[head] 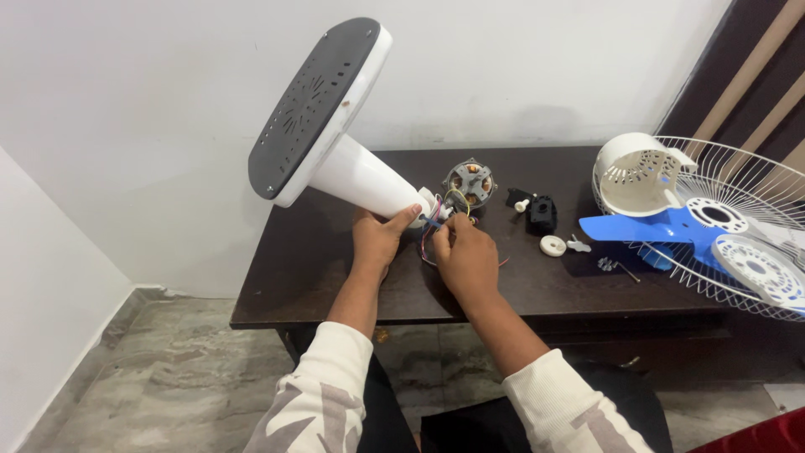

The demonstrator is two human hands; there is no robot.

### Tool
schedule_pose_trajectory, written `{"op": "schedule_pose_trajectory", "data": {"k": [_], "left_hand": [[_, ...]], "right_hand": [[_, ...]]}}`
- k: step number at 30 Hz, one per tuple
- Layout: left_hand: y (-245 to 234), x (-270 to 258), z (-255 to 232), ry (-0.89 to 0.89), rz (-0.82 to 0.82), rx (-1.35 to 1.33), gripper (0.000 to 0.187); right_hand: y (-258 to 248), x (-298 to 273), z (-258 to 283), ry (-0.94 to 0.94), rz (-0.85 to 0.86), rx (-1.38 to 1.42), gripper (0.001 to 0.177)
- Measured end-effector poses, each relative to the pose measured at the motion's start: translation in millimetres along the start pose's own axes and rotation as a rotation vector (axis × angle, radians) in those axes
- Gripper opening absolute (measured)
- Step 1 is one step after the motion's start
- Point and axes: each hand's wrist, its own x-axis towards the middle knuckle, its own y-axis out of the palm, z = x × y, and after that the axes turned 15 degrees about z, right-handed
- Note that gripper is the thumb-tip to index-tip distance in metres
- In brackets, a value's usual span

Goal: The person uses a screwdriver to tighten screws on a disassembled fan motor. They then attempt to fit the motor into the fan housing, aligning the wires, before removing it again to continue working on the motor.

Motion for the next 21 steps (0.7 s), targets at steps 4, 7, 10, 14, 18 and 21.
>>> {"op": "schedule_pose_trajectory", "data": {"k": [4, 7, 10, 14, 18, 21], "left_hand": [[0.3, 0.8, -3.3, -0.040, -0.026, 0.030, 0.055], [0.3, -0.3, -3.2, -0.047, -0.036, 0.021, 0.057], [0.0, 1.6, -2.7, -0.031, -0.021, -0.054, 0.055], [0.6, 1.2, 0.2, -0.006, 0.016, -0.133, 0.045], [-0.7, 1.6, 0.2, -0.014, 0.058, -0.247, 0.041], [-1.8, 0.1, -1.1, -0.020, 0.059, -0.243, 0.039]], "right_hand": [[-3.8, -7.6, 9.3, -0.169, -0.022, -0.095, 0.014], [-7.8, -13.4, 13.1, -0.296, -0.076, -0.188, 0.007], [-10.3, -13.8, 14.7, -0.324, -0.103, -0.236, 0.011], [-10.5, -12.9, 13.8, -0.354, -0.086, -0.239, 0.020], [-10.6, -11.1, 12.7, -0.321, -0.104, -0.200, 0.022], [-10.6, -11.4, 10.6, -0.299, -0.093, -0.191, 0.024]]}}
